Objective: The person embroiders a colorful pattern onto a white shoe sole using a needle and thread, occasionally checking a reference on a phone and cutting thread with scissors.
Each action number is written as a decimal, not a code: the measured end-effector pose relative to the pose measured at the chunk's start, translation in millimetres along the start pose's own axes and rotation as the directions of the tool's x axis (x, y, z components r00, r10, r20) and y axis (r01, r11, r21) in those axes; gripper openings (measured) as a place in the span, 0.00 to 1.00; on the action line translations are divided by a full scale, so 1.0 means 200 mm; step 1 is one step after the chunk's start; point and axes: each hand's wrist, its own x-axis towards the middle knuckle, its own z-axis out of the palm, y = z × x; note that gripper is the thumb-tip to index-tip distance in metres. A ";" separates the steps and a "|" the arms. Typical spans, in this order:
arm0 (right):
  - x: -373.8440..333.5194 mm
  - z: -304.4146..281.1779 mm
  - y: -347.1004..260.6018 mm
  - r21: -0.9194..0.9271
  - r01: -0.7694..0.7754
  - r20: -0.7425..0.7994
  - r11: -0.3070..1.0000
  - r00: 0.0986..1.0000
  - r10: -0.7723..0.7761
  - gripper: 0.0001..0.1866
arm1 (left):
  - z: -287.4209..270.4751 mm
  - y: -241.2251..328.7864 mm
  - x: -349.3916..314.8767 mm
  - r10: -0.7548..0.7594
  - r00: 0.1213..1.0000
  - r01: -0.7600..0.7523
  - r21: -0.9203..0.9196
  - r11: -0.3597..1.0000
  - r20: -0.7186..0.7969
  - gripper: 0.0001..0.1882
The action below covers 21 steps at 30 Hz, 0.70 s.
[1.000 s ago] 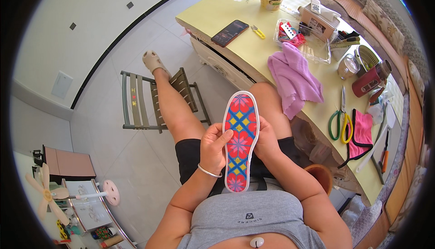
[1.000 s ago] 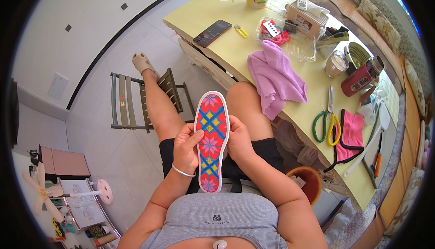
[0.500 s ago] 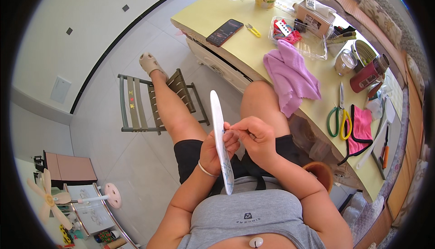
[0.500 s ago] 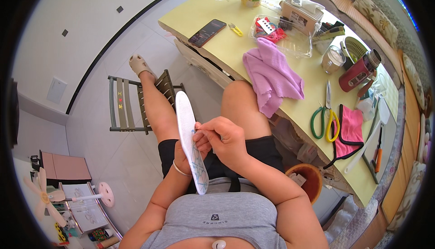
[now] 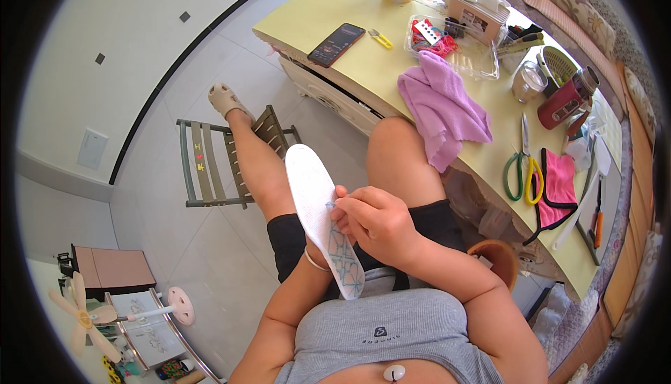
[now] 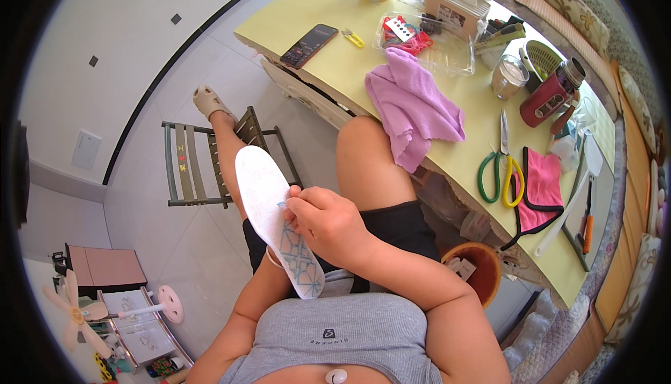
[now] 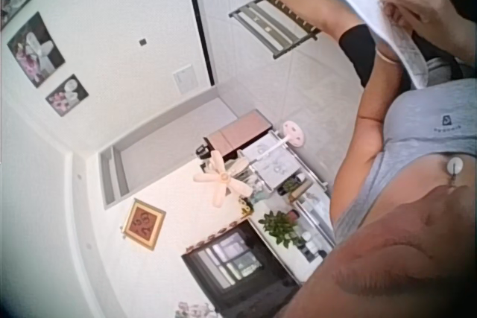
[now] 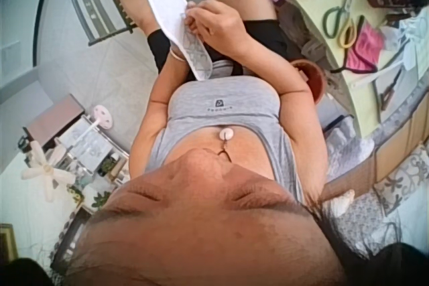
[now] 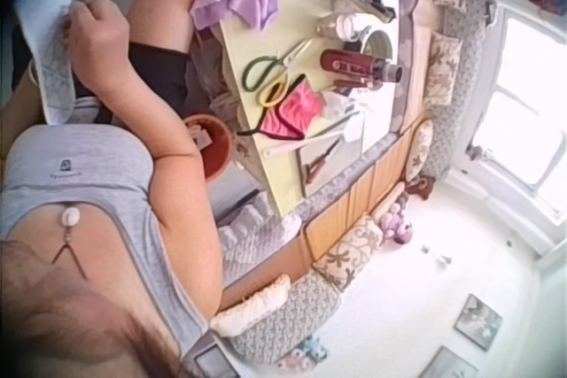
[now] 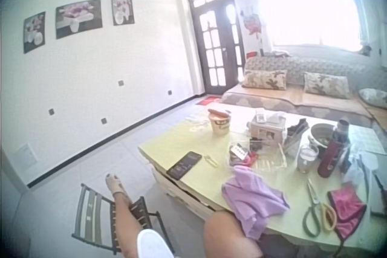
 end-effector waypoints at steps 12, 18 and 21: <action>0.00 0.00 -0.01 0.003 0.007 -0.003 1.000 1.000 -0.007 0.10 | 0.02 0.00 0.00 0.011 1.000 -0.010 0.038 0.999 -0.018 0.17; -0.01 -0.01 0.00 0.007 0.007 0.026 1.000 1.000 -0.007 0.15 | 0.02 0.00 0.02 -0.010 0.999 0.009 0.029 1.000 0.033 0.17; -0.01 -0.01 -0.01 0.010 0.009 0.027 1.000 1.000 -0.009 0.15 | 0.02 -0.01 0.02 -0.020 0.998 0.020 0.015 1.000 0.066 0.17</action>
